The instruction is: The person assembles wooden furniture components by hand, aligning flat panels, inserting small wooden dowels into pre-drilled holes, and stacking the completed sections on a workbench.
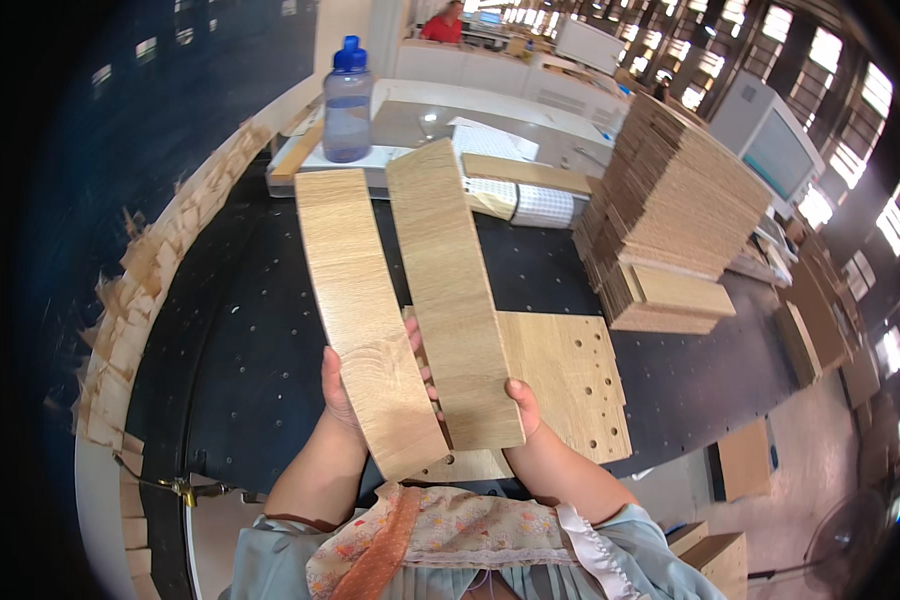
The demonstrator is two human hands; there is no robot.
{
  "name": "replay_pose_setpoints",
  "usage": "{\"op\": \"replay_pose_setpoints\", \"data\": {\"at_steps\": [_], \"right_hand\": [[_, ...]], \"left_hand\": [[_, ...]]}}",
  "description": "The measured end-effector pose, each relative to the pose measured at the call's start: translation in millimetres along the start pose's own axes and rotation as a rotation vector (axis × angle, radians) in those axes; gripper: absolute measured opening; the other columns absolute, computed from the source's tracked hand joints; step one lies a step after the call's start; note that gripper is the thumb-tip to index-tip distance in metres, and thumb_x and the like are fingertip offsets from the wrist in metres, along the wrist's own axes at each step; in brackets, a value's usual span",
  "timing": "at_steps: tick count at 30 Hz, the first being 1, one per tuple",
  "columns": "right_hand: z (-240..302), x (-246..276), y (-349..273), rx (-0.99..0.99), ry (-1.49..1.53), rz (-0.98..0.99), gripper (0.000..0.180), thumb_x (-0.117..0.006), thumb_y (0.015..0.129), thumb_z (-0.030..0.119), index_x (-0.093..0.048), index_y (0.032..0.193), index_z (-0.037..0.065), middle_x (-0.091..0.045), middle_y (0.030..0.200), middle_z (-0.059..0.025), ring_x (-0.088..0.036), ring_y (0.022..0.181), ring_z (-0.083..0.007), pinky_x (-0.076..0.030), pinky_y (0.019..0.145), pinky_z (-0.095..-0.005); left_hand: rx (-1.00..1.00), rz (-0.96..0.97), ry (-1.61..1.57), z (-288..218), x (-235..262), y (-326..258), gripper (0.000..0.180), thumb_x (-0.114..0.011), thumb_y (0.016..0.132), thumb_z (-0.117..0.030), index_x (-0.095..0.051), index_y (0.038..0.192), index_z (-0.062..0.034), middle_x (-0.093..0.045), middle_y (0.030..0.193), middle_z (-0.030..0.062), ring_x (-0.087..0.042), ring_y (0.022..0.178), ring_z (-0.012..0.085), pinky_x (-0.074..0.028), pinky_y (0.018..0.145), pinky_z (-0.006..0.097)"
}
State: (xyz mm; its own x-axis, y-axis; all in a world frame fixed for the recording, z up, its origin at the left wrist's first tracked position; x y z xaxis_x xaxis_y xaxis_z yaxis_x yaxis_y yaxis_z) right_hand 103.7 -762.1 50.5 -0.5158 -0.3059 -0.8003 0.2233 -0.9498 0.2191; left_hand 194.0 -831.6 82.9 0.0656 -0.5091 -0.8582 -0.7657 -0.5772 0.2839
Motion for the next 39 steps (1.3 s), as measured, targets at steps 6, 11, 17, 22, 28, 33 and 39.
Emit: {"op": "replay_pose_setpoints", "data": {"at_steps": [6, 11, 17, 22, 28, 33, 39], "right_hand": [[-2.0, -3.0, -0.3, -0.013, -0.041, 0.075, 0.08, -0.06, 0.079, 0.043, -0.028, 0.139, 0.0, -0.04, 0.135, -0.0248, -0.041, 0.125, -0.0364, -0.039, 0.098, -0.0503], [1.3, -8.6, -2.8, -0.002, -0.106, 0.123, 0.082, -0.06, 0.078, 0.042, -0.026, 0.14, 0.0, -0.037, 0.136, -0.0254, -0.039, 0.127, -0.0389, -0.038, 0.098, -0.0529], [-1.3, -12.3, 2.2, -0.02, -0.102, 0.129, 0.085, -0.062, 0.077, 0.043, -0.024, 0.141, 0.0, -0.036, 0.137, -0.0255, -0.041, 0.125, -0.0378, -0.039, 0.097, -0.0515], [-2.1, -16.8, 6.8, -0.05, -0.095, 0.122, 0.088, -0.063, 0.076, 0.044, -0.022, 0.141, 0.001, -0.035, 0.137, -0.0255, -0.042, 0.124, -0.0369, -0.041, 0.096, -0.0504], [-1.7, -15.1, -0.2, -0.059, -0.064, 0.094, 0.091, -0.064, 0.075, 0.045, -0.02, 0.142, 0.001, -0.034, 0.137, -0.0256, -0.043, 0.123, -0.0359, -0.042, 0.095, -0.049], [-1.8, -25.3, 2.7, -0.073, 0.032, 0.075, 0.094, -0.065, 0.075, 0.046, -0.019, 0.143, 0.002, -0.032, 0.138, -0.0256, -0.044, 0.121, -0.035, -0.044, 0.094, -0.0478], [22.8, -47.8, 14.0, 0.026, 0.131, 0.194, 0.085, -0.057, 0.079, 0.047, -0.021, 0.143, 0.005, -0.036, 0.136, -0.025, -0.044, 0.122, -0.0398, -0.045, 0.091, -0.0513]], "left_hand": [[0.057, 0.137, -0.063, -1.2, 0.1, -5.6, 0.123, -0.065, 0.058, -0.074, -0.015, 0.144, -0.0013, -0.031, 0.143, 0.0105, -0.056, 0.105, 0.0332, -0.049, 0.083, 0.053], [0.098, 0.29, -0.042, -1.0, -15.5, -10.2, 0.131, -0.065, 0.055, -0.078, -0.005, 0.146, -0.0045, -0.023, 0.149, 0.0126, -0.051, 0.112, 0.0354, -0.044, 0.092, 0.053], [0.108, 0.34, 0.006, -3.9, -20.4, -13.9, 0.133, -0.068, 0.055, -0.075, -0.004, 0.146, -0.003, -0.018, 0.15, 0.0139, -0.046, 0.118, 0.038, -0.04, 0.095, 0.058], [0.101, 0.377, 0.053, -6.0, -20.6, -13.2, 0.133, -0.068, 0.055, -0.075, -0.004, 0.145, -0.0019, -0.012, 0.151, 0.0159, -0.045, 0.12, 0.0386, -0.039, 0.094, 0.058], [0.087, 0.379, -0.01, -0.7, -22.0, -15.4, 0.129, -0.064, 0.057, -0.078, -0.004, 0.146, -0.0073, -0.013, 0.151, 0.0138, -0.047, 0.116, 0.0384, -0.041, 0.092, 0.058], [0.102, 0.354, -0.054, 0.3, -23.4, -14.4, 0.121, -0.057, 0.062, -0.08, -0.006, 0.147, -0.0121, -0.022, 0.149, 0.0121, -0.052, 0.11, 0.0377, -0.044, 0.087, 0.058], [0.001, 0.248, -0.177, -6.8, -49.4, 11.1, 0.123, -0.053, 0.062, -0.082, -0.011, 0.144, -0.0001, -0.023, 0.145, 0.016, -0.057, 0.102, 0.0334, -0.051, 0.076, 0.057]]}}
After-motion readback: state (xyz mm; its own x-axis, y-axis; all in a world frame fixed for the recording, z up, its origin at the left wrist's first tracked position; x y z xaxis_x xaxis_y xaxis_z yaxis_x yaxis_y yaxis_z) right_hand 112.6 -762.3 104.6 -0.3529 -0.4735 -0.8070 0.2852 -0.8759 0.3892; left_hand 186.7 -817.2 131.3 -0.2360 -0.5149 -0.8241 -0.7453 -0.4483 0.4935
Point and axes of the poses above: each hand's wrist, its own y-axis towards the middle knuckle, its own x-axis out of the back of the hand, z = x × y, the point moved 9 cm from there along y, towards the middle knuckle
